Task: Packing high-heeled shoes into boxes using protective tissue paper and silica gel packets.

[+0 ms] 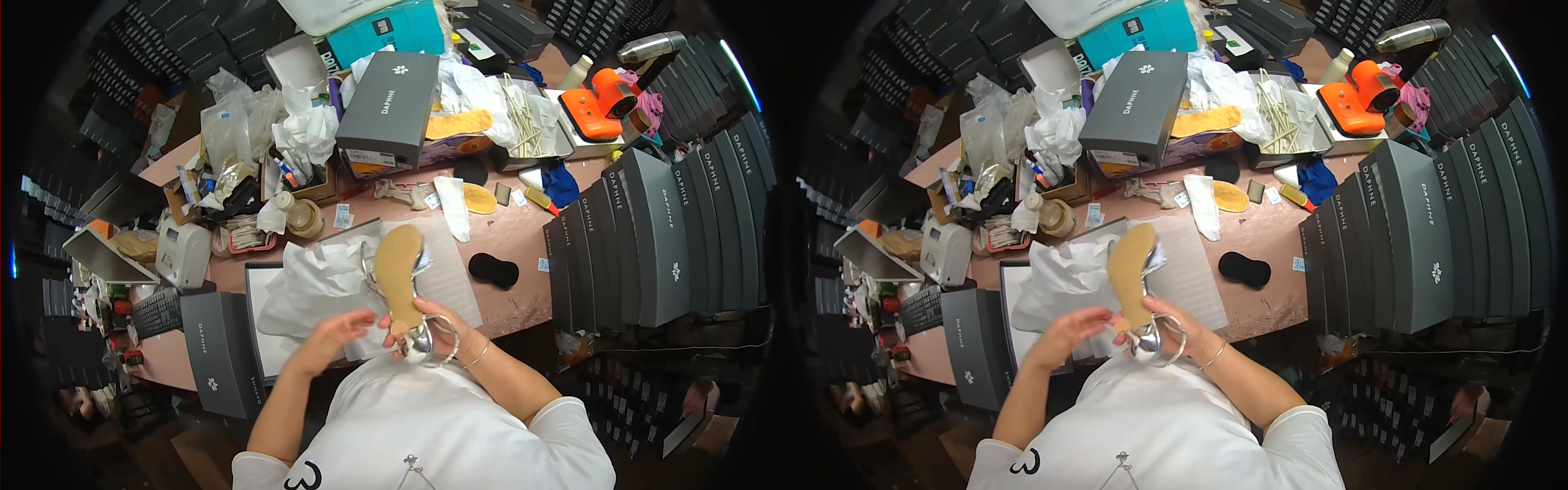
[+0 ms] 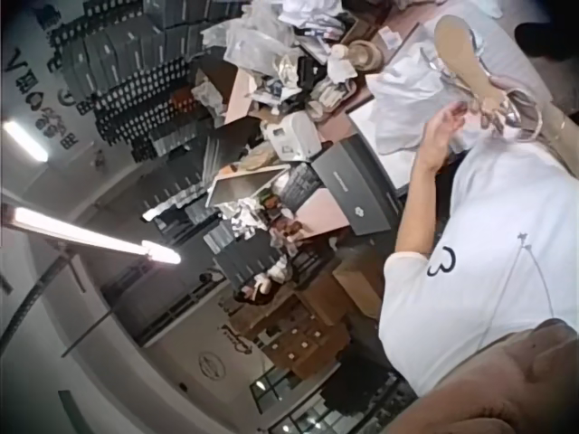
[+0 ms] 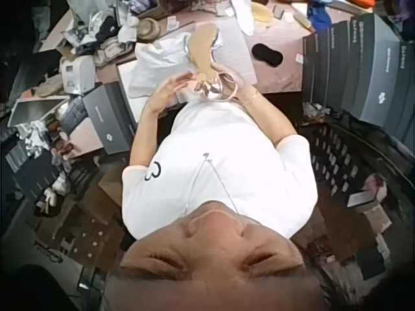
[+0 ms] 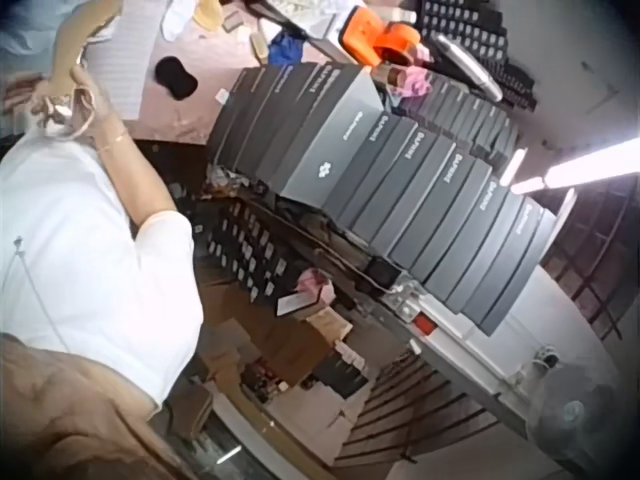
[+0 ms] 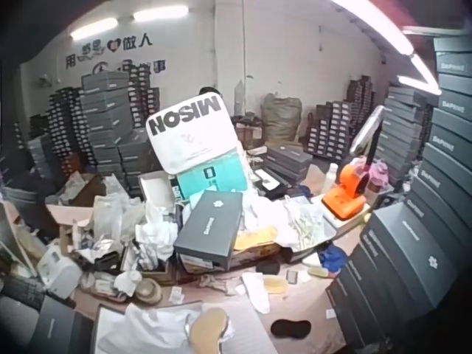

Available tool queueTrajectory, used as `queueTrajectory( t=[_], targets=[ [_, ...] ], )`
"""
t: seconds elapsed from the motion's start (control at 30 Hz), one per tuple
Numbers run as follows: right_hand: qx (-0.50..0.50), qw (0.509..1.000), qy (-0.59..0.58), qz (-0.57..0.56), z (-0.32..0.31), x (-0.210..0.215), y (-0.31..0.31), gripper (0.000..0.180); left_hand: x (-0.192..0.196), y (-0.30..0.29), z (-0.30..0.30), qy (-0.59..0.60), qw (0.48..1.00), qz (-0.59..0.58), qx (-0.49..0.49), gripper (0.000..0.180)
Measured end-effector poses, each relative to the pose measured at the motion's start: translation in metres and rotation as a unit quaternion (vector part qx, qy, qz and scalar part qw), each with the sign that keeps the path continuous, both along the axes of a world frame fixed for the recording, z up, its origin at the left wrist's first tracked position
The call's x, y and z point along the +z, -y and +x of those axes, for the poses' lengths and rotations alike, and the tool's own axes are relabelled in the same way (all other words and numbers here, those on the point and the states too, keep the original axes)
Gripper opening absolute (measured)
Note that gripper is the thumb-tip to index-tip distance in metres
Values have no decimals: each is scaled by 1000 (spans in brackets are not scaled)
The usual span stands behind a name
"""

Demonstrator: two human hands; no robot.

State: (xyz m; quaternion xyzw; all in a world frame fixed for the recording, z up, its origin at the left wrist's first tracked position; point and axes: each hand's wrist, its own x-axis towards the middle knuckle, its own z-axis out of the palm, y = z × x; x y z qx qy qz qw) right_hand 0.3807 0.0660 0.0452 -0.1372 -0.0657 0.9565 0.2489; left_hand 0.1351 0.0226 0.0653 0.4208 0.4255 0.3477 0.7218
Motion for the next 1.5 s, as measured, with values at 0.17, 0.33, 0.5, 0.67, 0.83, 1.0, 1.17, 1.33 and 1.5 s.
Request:
queueTrajectory(
  t=[0.17, 0.33, 0.5, 0.67, 0.83, 1.0, 1.17, 1.33, 1.5],
  targets=[
    [-45, 929, 292, 222, -1, 16, -2, 32, -13, -18, 83, 235, 948, -84, 200, 55],
    [-134, 451, 683, 559, 93, -18, -42, 48, 1, -56, 69, 242, 925, -106, 272, 43],
    [59, 335, 710, 617, 168, -136, -36, 61, 1, -94, 68, 216, 886, -128, 391, 41],
    [-139, 529, 659, 517, 130, -103, -62, 43, 12, -104, 62, 193, 854, -85, 476, 43],
    [-196, 476, 387, 765, 16, 56, -55, 41, 14, -92, 68, 143, 869, -40, 473, 46],
    [-200, 371, 384, 821, -13, 29, -35, 30, 27, -70, 59, 222, 861, -54, 454, 47],
    [-257, 417, 478, 729, 5, 58, -9, 40, 24, -58, 42, 241, 858, -45, 451, 47],
    [-221, 396, 482, 750, -35, 45, 18, 38, 25, -47, 36, 273, 866, -5, 419, 49],
    [-242, 431, 444, 747, -9, 77, 27, 39, 19, -39, 34, 259, 900, 46, 348, 54]
  ],
)
